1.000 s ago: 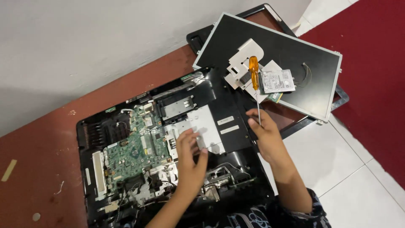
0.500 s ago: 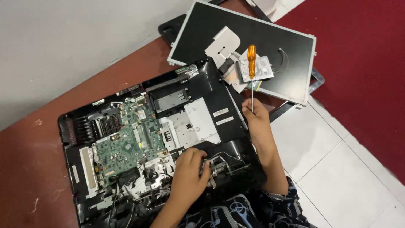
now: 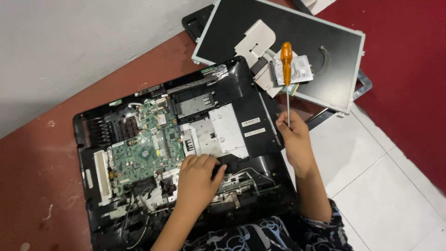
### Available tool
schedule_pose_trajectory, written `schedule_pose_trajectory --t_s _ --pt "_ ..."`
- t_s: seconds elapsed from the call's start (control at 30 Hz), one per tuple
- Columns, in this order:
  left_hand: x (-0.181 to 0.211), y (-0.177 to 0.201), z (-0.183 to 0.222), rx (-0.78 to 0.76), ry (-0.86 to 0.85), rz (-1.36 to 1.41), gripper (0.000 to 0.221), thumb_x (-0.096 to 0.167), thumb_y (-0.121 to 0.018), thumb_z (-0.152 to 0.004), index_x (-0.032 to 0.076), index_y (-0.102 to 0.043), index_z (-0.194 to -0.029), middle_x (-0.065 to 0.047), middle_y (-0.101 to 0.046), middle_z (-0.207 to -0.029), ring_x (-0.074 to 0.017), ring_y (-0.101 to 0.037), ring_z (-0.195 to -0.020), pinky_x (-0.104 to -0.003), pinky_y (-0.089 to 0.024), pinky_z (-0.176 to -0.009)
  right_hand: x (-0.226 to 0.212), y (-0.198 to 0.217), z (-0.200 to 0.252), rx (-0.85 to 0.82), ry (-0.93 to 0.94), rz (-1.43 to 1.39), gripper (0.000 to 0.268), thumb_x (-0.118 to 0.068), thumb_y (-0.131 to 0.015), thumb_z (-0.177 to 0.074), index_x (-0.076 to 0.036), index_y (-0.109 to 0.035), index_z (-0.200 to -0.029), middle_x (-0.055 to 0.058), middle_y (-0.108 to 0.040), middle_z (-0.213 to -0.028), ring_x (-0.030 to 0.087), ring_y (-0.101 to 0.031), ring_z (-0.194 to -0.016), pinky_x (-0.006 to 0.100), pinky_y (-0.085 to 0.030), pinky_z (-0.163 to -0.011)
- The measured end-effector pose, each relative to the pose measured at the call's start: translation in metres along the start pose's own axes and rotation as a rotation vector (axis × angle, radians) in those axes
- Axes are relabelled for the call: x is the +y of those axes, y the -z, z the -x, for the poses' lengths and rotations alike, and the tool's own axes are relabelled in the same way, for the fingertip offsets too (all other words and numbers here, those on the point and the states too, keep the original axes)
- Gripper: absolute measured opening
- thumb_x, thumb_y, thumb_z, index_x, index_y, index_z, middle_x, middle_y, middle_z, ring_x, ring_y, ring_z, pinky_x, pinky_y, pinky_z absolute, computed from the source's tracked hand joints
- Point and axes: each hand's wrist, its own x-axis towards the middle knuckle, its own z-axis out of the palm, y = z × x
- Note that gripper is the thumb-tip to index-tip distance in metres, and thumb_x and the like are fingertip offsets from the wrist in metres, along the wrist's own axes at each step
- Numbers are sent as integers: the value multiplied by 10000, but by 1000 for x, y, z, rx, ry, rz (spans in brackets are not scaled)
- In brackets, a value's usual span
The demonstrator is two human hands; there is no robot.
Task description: Disassembling internal components of a computer using a screwdriver
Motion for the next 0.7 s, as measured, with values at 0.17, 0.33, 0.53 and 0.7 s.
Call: schedule_pose_trajectory --t_s 0.17,0.33,0.53,0.7 --pt "-3 0 2 -2 13 20 241 349 -693 -933 111 -728 -954 -23 -686 -886 -277 -636 -826 -453 -436 -956 10 8 -1 -22 -81 -46 137 -88 -619 -947 -203 -576 -887 -32 -619 -954 151 -606 -1218 252 -368 -1039" --pt "-16 -13 5 68 -21 39 150 289 -805 -792 160 -739 -831 -34 -640 -711 -289 -673 -788 -434 -463 -950 50 28 -5 -31 -82 -108 94 -36 -604 -985 -124 -573 -972 3 -671 -992 105 -572 -874 238 -440 -777" --pt "-17 -7 5 101 -9 79 151 249 -813 -791 126 -727 -782 -71 -641 -699 -329 -687 -791 -443 -484 -936 10 62 -8 100 -13 -66 122 -5 -571 -1036 -105 -535 -975 47 -657 -954 127 -572 -802 233 -471 -719" --pt "-19 -7 4 125 33 38 170 276 -826 -782 142 -722 -786 -63 -647 -712 -313 -694 -809 -433 -481 -947 49 118 -20 230 12 -163 168 3 -607 -1009 -134 -516 -978 15 -648 -916 86 -599 -740 187 -470 -649"
